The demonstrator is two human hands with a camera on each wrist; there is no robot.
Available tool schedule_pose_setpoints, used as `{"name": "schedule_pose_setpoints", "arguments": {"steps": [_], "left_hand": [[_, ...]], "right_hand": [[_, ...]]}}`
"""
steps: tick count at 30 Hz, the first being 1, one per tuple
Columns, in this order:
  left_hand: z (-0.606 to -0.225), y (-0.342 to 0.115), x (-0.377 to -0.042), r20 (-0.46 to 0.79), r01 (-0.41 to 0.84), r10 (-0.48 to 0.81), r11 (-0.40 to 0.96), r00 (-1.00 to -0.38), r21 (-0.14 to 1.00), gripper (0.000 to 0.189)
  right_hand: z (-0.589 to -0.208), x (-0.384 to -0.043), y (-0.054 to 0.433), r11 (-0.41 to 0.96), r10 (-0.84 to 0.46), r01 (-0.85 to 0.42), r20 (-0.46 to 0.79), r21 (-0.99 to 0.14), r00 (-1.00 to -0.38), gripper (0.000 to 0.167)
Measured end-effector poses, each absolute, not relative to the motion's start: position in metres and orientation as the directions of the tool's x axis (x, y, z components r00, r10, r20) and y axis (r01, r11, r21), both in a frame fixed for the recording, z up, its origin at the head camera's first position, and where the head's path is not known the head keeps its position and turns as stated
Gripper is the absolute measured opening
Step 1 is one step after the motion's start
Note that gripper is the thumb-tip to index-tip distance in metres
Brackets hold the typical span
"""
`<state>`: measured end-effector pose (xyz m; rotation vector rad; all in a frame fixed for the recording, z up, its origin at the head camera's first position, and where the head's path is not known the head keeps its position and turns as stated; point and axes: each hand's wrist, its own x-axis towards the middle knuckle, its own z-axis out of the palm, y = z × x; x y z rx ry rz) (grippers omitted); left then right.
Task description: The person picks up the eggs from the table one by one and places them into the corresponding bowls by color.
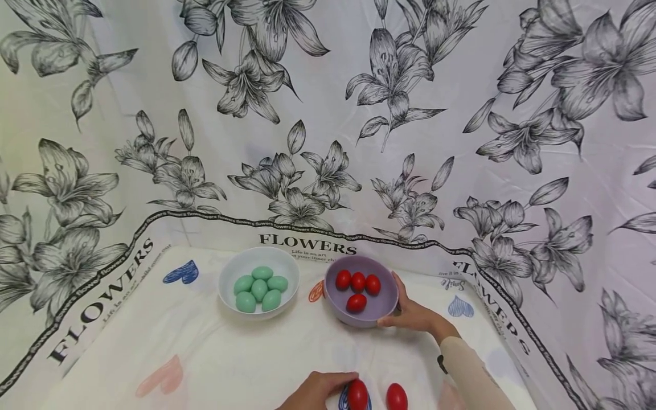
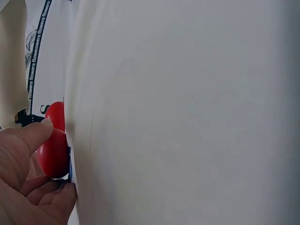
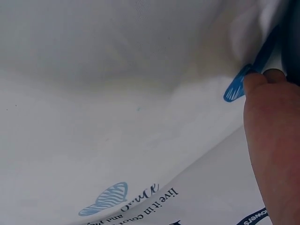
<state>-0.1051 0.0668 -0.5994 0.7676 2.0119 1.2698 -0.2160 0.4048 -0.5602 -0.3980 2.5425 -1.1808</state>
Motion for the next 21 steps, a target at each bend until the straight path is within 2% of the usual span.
{"name": "schedule_pose_setpoints", "arguments": {"steps": [14,17,21], "left_hand": [[-0.595,0.069,-0.106,-0.171,0.173,0.775,0.340,-0.609,0.924,0.060],[-0.595,0.068,-0.107,-0.142,0.195,0.786,0.316,-0.601,0.928,0.060],[-0.584,0.067,-0.112,-0.034,0.252,0.812,0.219,-0.582,0.943,0.059]], "right_hand": [[-0.561,-0.217,0.404,0.592,-0.387,-0.116,-0.155,-0.797,-0.909,0.136],[-0.561,-0.217,0.404,0.588,-0.387,-0.110,-0.159,-0.802,-0.908,0.135],[-0.559,-0.216,0.404,0.598,-0.383,-0.109,-0.163,-0.794,-0.909,0.135]]}}
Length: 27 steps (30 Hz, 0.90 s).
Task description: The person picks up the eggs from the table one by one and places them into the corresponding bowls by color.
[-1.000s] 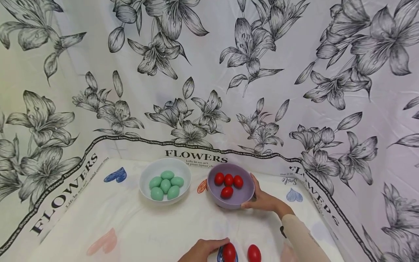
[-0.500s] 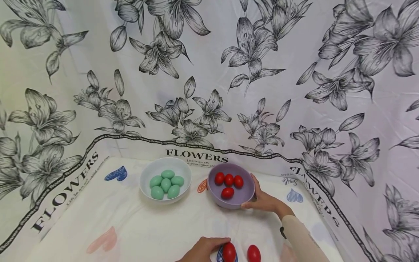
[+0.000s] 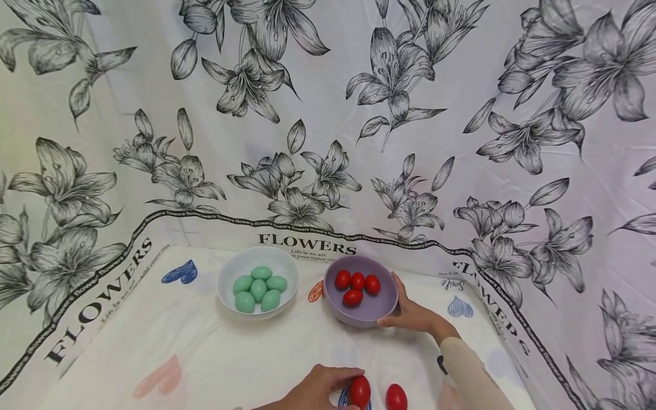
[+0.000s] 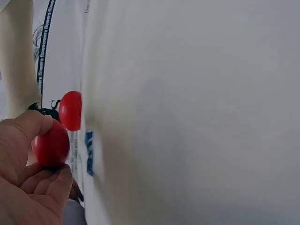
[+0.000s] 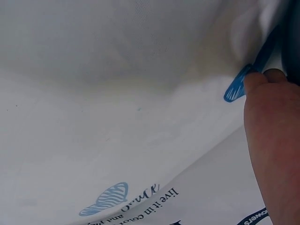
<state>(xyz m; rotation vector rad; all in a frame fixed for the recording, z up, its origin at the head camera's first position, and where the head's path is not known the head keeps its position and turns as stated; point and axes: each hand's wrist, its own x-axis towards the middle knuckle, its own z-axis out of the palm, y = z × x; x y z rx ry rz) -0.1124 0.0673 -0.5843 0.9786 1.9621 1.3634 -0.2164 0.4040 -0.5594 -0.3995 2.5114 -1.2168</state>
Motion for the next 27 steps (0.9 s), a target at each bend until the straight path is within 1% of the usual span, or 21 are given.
{"name": "schedule_pose_setpoints", "arguments": {"steps": [5,10,13,16,19,23,27], "left_hand": [[-0.552,0.065,-0.126,0.120,0.355,0.815,0.110,-0.567,0.929,0.056],[-0.526,0.066,-0.148,0.242,0.472,0.783,0.074,-0.573,0.879,0.056],[-0.514,0.069,-0.166,0.289,0.525,0.762,0.079,-0.580,0.847,0.055],[-0.505,0.075,-0.186,0.322,0.584,0.736,0.121,-0.595,0.803,0.056],[-0.500,0.085,-0.205,0.331,0.631,0.720,0.188,-0.610,0.753,0.057],[-0.496,0.100,-0.229,0.320,0.671,0.716,0.273,-0.620,0.689,0.056],[-0.496,0.116,-0.246,0.282,0.705,0.742,0.343,-0.609,0.620,0.056]], "right_hand": [[-0.558,-0.216,0.403,0.611,-0.372,-0.109,-0.164,-0.784,-0.914,0.135],[-0.560,-0.216,0.403,0.597,-0.388,-0.118,-0.158,-0.793,-0.908,0.135],[-0.561,-0.216,0.403,0.592,-0.394,-0.121,-0.154,-0.797,-0.906,0.135],[-0.560,-0.215,0.404,0.600,-0.391,-0.121,-0.158,-0.791,-0.907,0.135],[-0.559,-0.214,0.403,0.602,-0.386,-0.112,-0.166,-0.791,-0.907,0.135],[-0.559,-0.215,0.404,0.608,-0.380,-0.100,-0.178,-0.788,-0.908,0.135],[-0.559,-0.216,0.403,0.610,-0.383,-0.098,-0.184,-0.787,-0.905,0.135]]}}
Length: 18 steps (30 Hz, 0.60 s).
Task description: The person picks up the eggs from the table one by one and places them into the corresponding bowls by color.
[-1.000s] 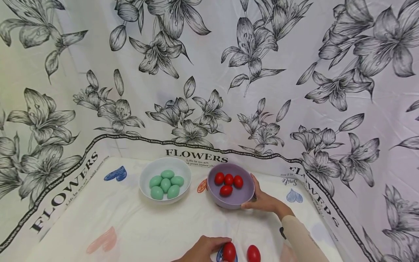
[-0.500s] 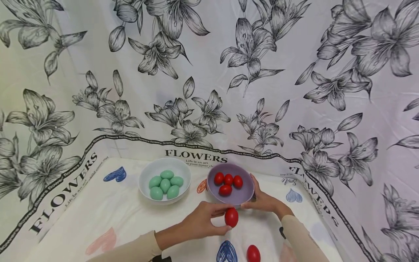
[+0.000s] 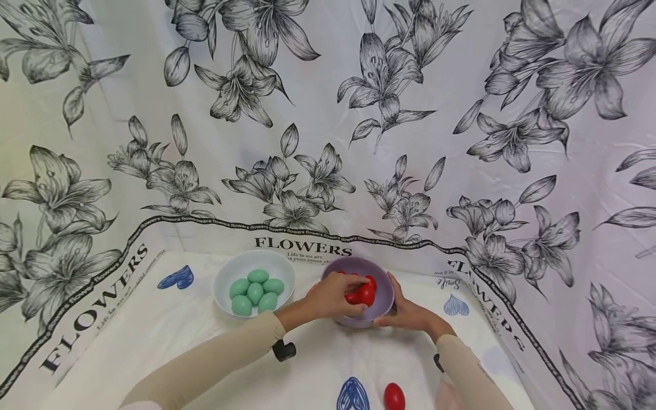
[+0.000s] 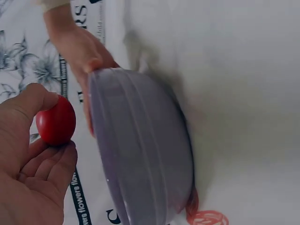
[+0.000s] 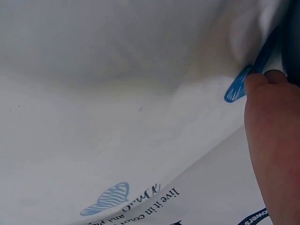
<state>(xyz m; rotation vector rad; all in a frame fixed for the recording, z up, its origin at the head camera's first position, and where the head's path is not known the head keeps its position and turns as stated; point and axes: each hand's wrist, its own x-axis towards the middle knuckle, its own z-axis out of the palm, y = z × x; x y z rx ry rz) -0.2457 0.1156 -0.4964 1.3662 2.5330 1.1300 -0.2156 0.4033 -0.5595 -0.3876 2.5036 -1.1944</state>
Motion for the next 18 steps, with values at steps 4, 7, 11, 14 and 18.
{"name": "schedule_pose_setpoints", "arguments": {"steps": [4,7,11,14,18], "left_hand": [[-0.502,0.129,-0.256,0.198,0.745,0.789,0.419,-0.582,0.519,0.056],[-0.509,0.140,-0.261,0.161,0.774,0.805,0.463,-0.571,0.432,0.049],[-0.517,0.150,-0.268,0.132,0.794,0.810,0.504,-0.571,0.341,0.036],[-0.520,0.156,-0.270,0.103,0.803,0.816,0.523,-0.568,0.288,0.030],[-0.523,0.163,-0.271,0.068,0.800,0.811,0.555,-0.581,0.229,0.026]], "right_hand": [[-0.560,-0.215,0.402,0.607,-0.382,-0.100,-0.179,-0.789,-0.907,0.136],[-0.561,-0.215,0.402,0.612,-0.385,-0.111,-0.172,-0.783,-0.907,0.136],[-0.562,-0.217,0.402,0.615,-0.384,-0.115,-0.169,-0.780,-0.908,0.136],[-0.560,-0.217,0.402,0.617,-0.375,-0.099,-0.181,-0.781,-0.909,0.136],[-0.559,-0.216,0.404,0.619,-0.368,-0.096,-0.180,-0.779,-0.912,0.136]]}}
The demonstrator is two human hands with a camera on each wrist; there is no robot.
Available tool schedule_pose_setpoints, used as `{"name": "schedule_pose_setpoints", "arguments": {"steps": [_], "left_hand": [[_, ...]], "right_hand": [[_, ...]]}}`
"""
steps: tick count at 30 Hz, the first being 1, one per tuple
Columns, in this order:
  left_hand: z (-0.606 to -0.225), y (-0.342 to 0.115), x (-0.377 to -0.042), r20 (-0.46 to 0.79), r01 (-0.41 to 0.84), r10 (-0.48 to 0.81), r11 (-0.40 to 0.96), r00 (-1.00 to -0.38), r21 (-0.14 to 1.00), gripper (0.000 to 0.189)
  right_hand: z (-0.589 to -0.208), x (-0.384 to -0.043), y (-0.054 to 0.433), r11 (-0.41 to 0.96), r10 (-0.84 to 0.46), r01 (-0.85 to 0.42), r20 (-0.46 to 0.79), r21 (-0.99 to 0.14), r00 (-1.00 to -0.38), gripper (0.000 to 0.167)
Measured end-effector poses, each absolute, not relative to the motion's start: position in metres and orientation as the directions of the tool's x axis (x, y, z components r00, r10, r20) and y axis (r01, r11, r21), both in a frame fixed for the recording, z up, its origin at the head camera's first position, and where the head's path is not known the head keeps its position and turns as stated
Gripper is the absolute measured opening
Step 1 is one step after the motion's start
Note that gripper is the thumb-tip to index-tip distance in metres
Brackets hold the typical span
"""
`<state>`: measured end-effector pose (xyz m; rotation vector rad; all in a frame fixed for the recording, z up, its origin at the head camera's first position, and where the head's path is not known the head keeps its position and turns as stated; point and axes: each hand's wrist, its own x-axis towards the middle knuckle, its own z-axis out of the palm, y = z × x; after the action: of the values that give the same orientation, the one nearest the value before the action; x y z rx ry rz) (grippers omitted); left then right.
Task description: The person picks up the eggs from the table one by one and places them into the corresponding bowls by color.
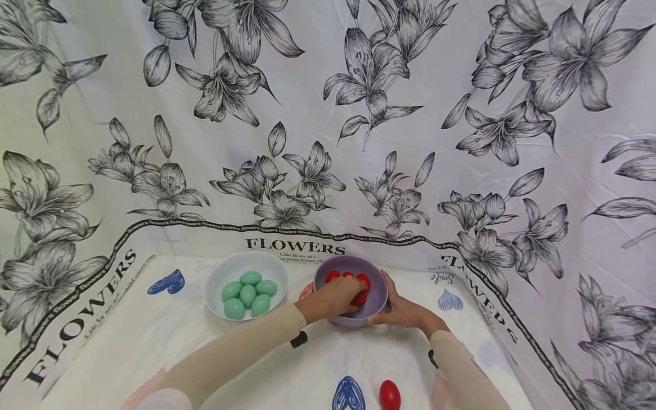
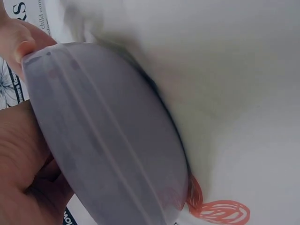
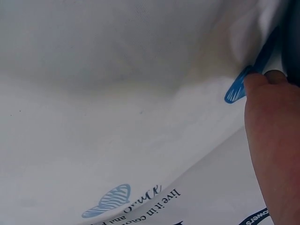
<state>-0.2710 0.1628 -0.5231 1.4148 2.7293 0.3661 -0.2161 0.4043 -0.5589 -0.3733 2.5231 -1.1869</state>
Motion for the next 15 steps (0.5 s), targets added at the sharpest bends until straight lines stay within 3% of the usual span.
{"name": "schedule_pose_setpoints", "arguments": {"steps": [6,10,15], "left_hand": [[-0.526,0.166,-0.268,0.049,0.790,0.790,0.604,-0.611,0.107,0.017],[-0.527,0.171,-0.265,0.069,0.795,0.796,0.605,-0.601,-0.042,0.006],[-0.525,0.178,-0.259,0.036,0.775,0.793,0.602,-0.608,-0.190,0.016]], "right_hand": [[-0.558,-0.215,0.404,0.616,-0.367,-0.099,-0.174,-0.781,-0.914,0.136],[-0.556,-0.215,0.405,0.629,-0.354,-0.101,-0.168,-0.771,-0.920,0.136],[-0.558,-0.216,0.405,0.617,-0.360,-0.109,-0.157,-0.779,-0.920,0.135]]}}
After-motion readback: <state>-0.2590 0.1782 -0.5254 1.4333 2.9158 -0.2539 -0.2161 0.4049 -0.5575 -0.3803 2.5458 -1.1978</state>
